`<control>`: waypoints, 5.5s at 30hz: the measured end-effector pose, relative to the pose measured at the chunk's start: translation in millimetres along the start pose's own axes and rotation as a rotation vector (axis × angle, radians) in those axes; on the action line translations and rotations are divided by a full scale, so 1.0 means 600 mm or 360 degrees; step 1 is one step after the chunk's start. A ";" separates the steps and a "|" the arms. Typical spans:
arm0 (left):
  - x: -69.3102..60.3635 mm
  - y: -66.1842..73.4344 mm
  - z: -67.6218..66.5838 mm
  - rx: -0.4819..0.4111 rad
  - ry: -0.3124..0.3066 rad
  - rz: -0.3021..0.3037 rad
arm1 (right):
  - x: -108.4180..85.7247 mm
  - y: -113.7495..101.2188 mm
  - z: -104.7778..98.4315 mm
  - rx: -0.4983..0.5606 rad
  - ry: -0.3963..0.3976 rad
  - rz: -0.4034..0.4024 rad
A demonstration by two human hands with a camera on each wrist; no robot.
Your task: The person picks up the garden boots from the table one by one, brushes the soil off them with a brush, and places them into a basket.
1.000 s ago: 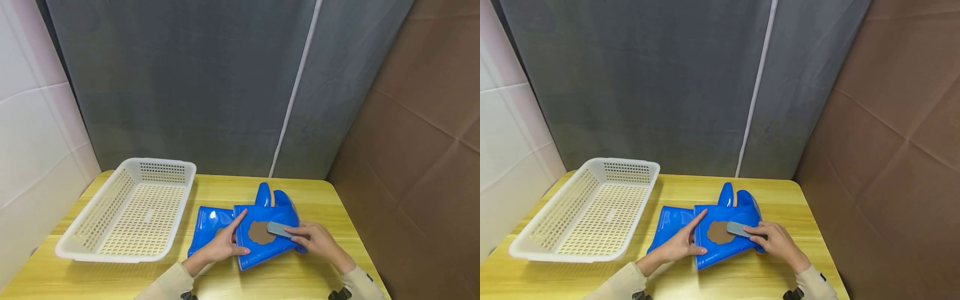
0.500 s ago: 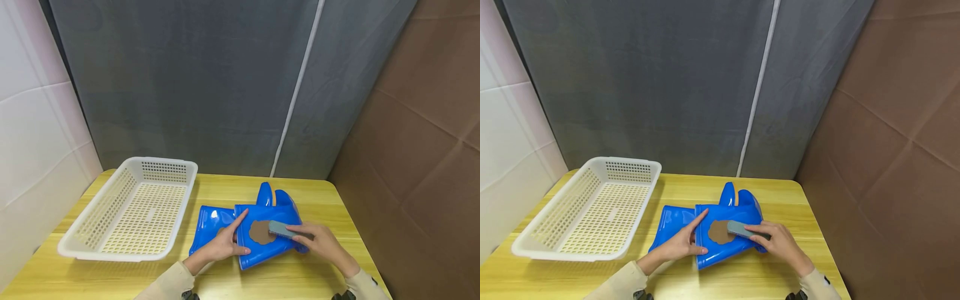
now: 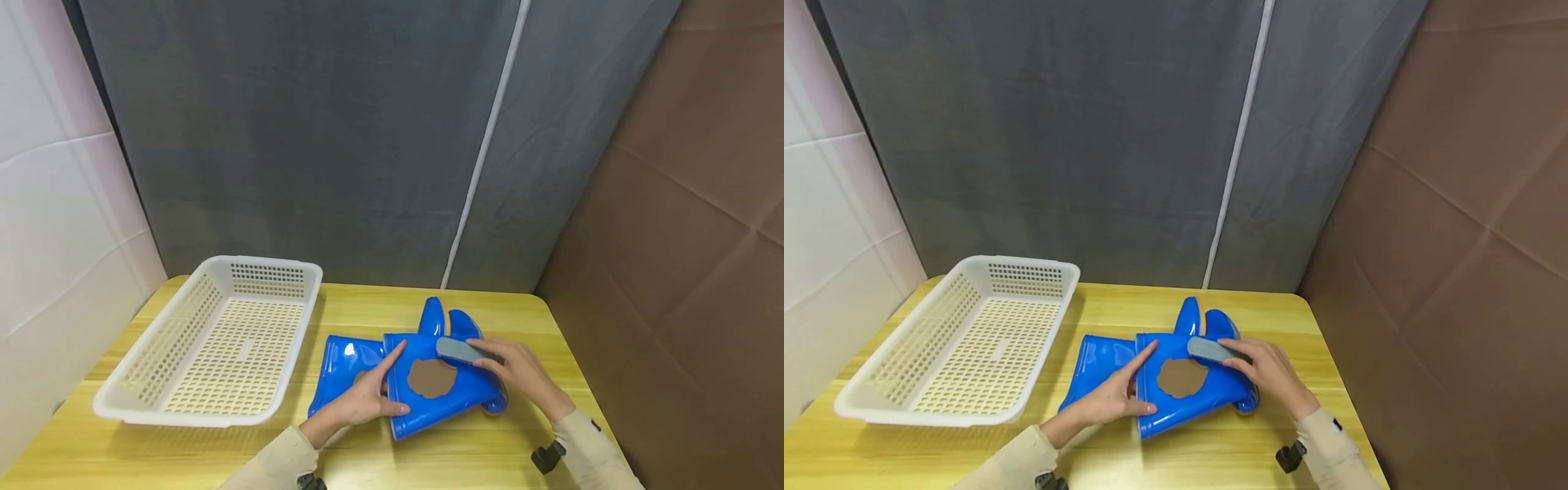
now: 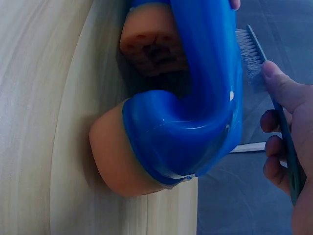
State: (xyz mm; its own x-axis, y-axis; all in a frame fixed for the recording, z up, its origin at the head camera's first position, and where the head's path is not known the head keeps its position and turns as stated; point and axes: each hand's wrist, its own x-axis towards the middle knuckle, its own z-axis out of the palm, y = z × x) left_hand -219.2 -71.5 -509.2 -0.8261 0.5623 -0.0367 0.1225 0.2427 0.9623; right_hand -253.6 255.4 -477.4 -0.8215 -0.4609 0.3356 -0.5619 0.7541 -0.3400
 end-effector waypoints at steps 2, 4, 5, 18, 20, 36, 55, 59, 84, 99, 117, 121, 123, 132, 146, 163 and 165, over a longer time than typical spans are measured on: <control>0.001 0.001 0.001 -0.0001 0.0004 -0.0009 | 0.004 0.001 0.003 -0.0032 -0.0013 0.0002; 0.002 0.002 0.002 0.0002 0.0004 -0.0004 | 0.006 0.001 0.005 -0.0052 -0.0034 0.0018; 0.003 0.003 0.003 0.0005 0.0002 0.0003 | 0.006 0.002 0.007 -0.0052 -0.0042 0.0029; 0.005 0.004 0.007 0.0012 -0.0001 0.0035 | -0.008 0.000 0.019 0.0006 -0.0142 0.0076; 0.004 0.003 0.007 0.0004 -0.0002 0.0041 | -0.011 -0.002 0.018 0.0000 -0.0147 0.0055; 0.002 0.001 0.003 -0.0051 -0.0007 0.0036 | -0.031 -0.028 0.010 0.0007 -0.0236 -0.0028; 0.007 -0.005 -0.007 0.0111 0.0001 0.0020 | -0.031 -0.037 0.007 0.0039 -0.0140 -0.0034; 0.008 -0.005 -0.007 0.0106 -0.0005 0.0026 | -0.016 -0.033 0.000 0.0087 -0.0157 0.0003; 0.012 -0.003 0.001 -0.0025 0.0000 0.0009 | 0.036 -0.025 0.013 -0.0159 -0.0270 -0.0062; 0.012 0.001 0.000 -0.0089 -0.0032 -0.0015 | 0.014 -0.019 0.001 0.0058 -0.0386 -0.0044; 0.008 -0.004 -0.011 -0.0119 -0.0110 -0.0005 | -0.014 -0.034 -0.009 0.0142 -0.0458 -0.0024; 0.009 -0.004 -0.013 -0.0116 -0.0111 0.0002 | -0.011 -0.031 -0.005 0.0186 -0.0406 -0.0035; 0.010 -0.005 -0.014 -0.0114 -0.0113 0.0003 | -0.009 -0.029 -0.004 0.0208 -0.0387 -0.0049; 0.012 -0.006 -0.012 -0.0067 -0.0109 0.0004 | 0.002 -0.021 0.001 0.0203 -0.0314 -0.0030; 0.011 -0.005 -0.013 -0.0124 -0.0116 0.0007 | 0.055 -0.025 0.000 0.0089 -0.0164 -0.0070; 0.014 0.000 -0.011 -0.0129 -0.0138 0.0025 | 0.078 -0.022 0.010 0.0115 -0.0223 -0.0127; 0.013 0.001 -0.011 -0.0131 -0.0131 0.0023 | 0.076 -0.021 0.011 0.0139 -0.0246 -0.0116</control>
State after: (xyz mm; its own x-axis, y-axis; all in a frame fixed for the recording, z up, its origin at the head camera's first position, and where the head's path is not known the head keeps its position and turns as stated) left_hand -229.4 -72.2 -507.0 -0.7763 0.6290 -0.0412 0.0858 0.1703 0.9817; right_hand -284.7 221.6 -463.4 -0.7796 -0.5843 0.2254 -0.6211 0.6757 -0.3971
